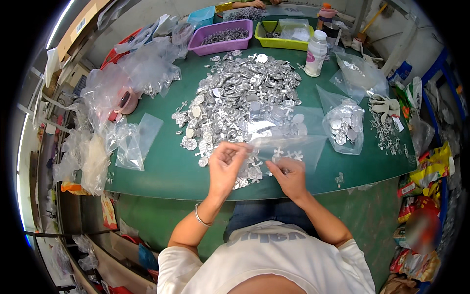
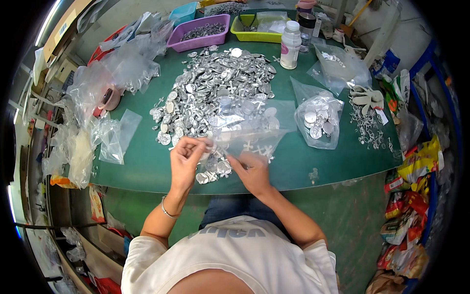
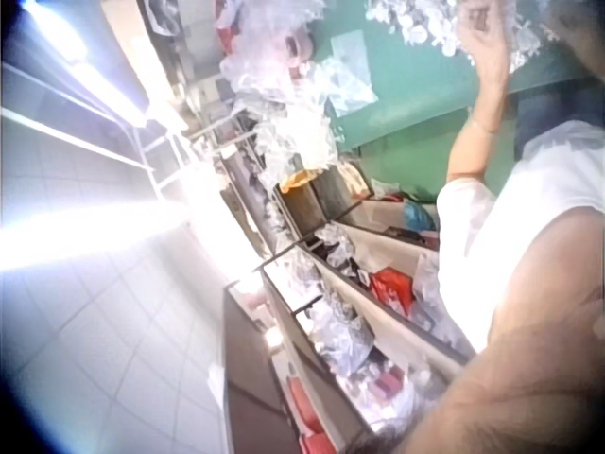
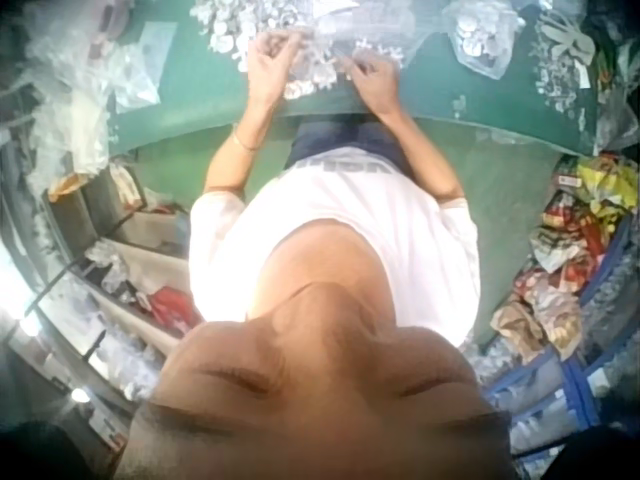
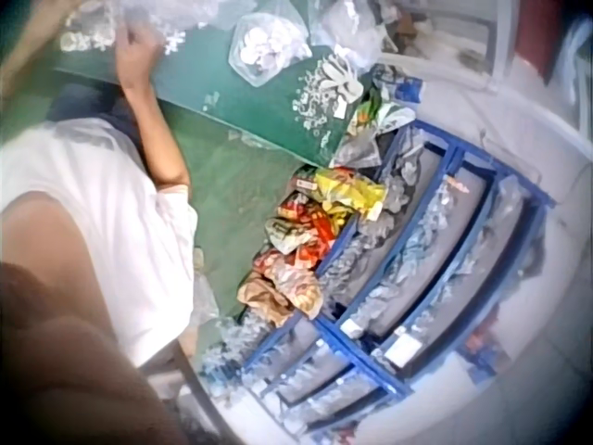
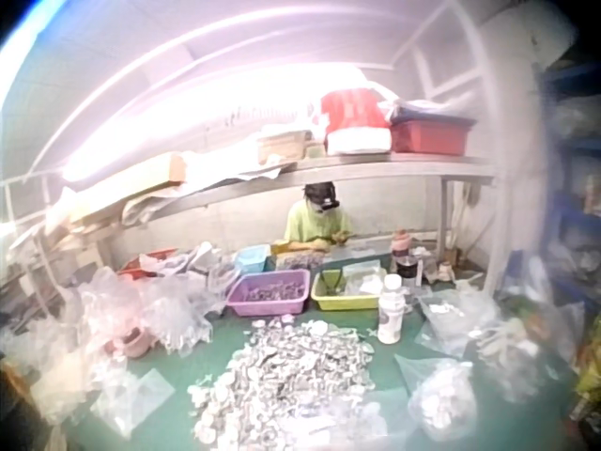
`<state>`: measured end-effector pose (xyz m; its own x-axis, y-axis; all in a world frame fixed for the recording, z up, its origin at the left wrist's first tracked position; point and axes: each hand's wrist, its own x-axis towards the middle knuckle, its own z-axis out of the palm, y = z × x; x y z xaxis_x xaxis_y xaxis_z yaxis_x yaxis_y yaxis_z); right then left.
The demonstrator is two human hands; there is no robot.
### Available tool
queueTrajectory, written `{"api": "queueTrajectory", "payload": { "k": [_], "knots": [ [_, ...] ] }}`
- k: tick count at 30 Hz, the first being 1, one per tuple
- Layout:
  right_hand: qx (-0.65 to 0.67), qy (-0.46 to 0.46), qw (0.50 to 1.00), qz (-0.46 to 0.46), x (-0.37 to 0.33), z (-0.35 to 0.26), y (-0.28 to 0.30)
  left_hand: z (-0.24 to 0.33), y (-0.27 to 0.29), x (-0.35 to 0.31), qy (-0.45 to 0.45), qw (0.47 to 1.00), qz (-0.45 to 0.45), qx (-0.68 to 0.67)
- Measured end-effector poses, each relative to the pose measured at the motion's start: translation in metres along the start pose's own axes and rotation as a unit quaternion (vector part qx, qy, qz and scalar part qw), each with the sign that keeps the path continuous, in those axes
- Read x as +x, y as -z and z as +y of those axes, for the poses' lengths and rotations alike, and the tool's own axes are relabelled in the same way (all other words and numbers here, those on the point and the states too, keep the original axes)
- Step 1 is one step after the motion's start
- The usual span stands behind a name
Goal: The person sorts religious metal charms from a large pile on a green workbench, picking up individual pieces by hand and placing them into a plastic bag or a purple tray.
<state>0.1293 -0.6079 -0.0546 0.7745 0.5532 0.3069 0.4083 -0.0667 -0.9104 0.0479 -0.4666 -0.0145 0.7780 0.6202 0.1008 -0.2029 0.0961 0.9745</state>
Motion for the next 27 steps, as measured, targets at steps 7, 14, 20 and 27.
{"api": "queueTrajectory", "payload": {
  "k": [7, 14, 20, 27],
  "knots": [
    [0.607, -0.587, 0.493, -0.209, -0.024, 0.01, 0.013, -0.012, -0.015, -0.005, -0.316, 0.928, 0.08, 0.179],
    [0.766, -0.434, 0.473, -0.035, 0.011, -0.014, 0.025, -0.021, -0.024, -0.031, -0.428, 0.871, -0.094, 0.224],
    [0.655, -0.336, 0.669, 0.101, 0.057, -0.008, 0.005, -0.013, -0.033, -0.03, -0.429, 0.871, -0.17, 0.171],
    [0.135, -0.092, 0.978, -0.13, 0.023, -0.04, 0.04, 0.017, -0.031, 0.003, -0.212, 0.974, 0.063, -0.046]
  ]
}}
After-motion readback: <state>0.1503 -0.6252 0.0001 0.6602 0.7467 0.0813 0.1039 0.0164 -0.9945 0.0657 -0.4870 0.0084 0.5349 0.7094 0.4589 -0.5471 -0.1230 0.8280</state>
